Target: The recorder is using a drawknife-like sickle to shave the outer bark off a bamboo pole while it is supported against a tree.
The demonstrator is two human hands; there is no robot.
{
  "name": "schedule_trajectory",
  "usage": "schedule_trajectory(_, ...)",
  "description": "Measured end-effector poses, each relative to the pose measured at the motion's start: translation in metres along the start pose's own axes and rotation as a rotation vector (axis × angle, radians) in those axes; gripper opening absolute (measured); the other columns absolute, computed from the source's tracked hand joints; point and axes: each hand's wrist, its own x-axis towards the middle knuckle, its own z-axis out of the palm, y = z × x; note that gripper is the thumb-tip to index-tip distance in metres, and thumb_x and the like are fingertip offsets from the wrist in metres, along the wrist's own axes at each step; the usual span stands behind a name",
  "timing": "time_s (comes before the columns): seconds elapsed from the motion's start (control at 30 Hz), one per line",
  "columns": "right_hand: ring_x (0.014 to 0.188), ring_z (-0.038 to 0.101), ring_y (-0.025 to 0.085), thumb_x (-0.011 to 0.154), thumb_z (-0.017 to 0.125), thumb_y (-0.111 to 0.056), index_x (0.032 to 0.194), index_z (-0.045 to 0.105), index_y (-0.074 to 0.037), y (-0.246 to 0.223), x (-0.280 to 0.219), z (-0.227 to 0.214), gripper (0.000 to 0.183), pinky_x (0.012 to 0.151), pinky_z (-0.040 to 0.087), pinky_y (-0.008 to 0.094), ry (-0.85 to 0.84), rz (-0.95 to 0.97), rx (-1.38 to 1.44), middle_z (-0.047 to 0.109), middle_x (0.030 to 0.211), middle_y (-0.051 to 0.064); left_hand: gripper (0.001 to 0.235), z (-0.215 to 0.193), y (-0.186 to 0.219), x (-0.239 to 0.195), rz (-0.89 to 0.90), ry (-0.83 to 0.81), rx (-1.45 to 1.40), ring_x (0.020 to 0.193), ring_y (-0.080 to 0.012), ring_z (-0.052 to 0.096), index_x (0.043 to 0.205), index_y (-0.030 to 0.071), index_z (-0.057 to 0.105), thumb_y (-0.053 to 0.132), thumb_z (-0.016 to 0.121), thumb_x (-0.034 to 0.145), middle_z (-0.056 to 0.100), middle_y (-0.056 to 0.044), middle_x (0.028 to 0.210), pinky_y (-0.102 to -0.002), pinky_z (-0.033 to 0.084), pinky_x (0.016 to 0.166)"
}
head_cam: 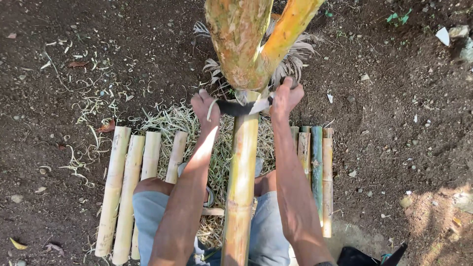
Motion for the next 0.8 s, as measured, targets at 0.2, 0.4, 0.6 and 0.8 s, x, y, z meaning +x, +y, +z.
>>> schedule_trajectory(0.2,0.055,0.043,0.013,0.096,0.058,-0.013,0.078,0.051,-0.001,-0.006,0.019,0.027,0.023,0.051,0.034,0.036,-0.008,-0.118,0.120,0.049,0.067,0.001,0.030,0.024,-0.010,0.026,-0.044,-0.029,-0.057,0.062,-0.0207,0.037,0.083,0.003,0.047,0.023,0.041,0.105,0.045,-0.007,0.075,-0.047,0.035,0.050)
schedule_trajectory(0.4,0.056,0.046,0.015,0.096,0.061,-0.017,0.082,0.050,-0.001,0.006,0.022,0.021,0.024,0.052,0.037,0.036,0.036,0.012,0.127,0.051,0.068,0.002,0.050,0.017,-0.001,0.030,0.466,0.061,0.165,0.070,-0.0168,0.047,0.083,0.003,0.046,0.034,0.044,0.122,0.049,-0.010,0.083,-0.032,0.040,0.058)
schedule_trajectory(0.6,0.058,0.054,0.014,0.100,0.060,-0.019,0.096,0.057,0.001,0.000,0.014,0.014,0.021,0.052,0.046,0.032,0.031,-0.201,0.116,0.057,0.073,0.003,0.043,-0.025,0.062,-0.008,-0.074,-0.296,-0.341,0.047,-0.0082,0.046,0.089,0.003,0.052,0.035,0.040,0.114,0.048,-0.003,0.067,-0.024,0.041,0.038)
schedule_trajectory(0.8,0.045,0.051,0.010,0.097,0.058,-0.022,0.102,0.056,-0.005,-0.049,-0.001,-0.022,0.019,0.035,0.044,0.027,-0.012,0.005,0.379,0.056,0.067,0.003,0.020,-0.046,0.047,-0.033,-0.252,-0.345,-0.259,0.041,-0.0123,0.054,0.089,0.007,0.053,0.023,0.047,0.101,0.059,-0.008,0.063,-0.027,0.043,0.032)
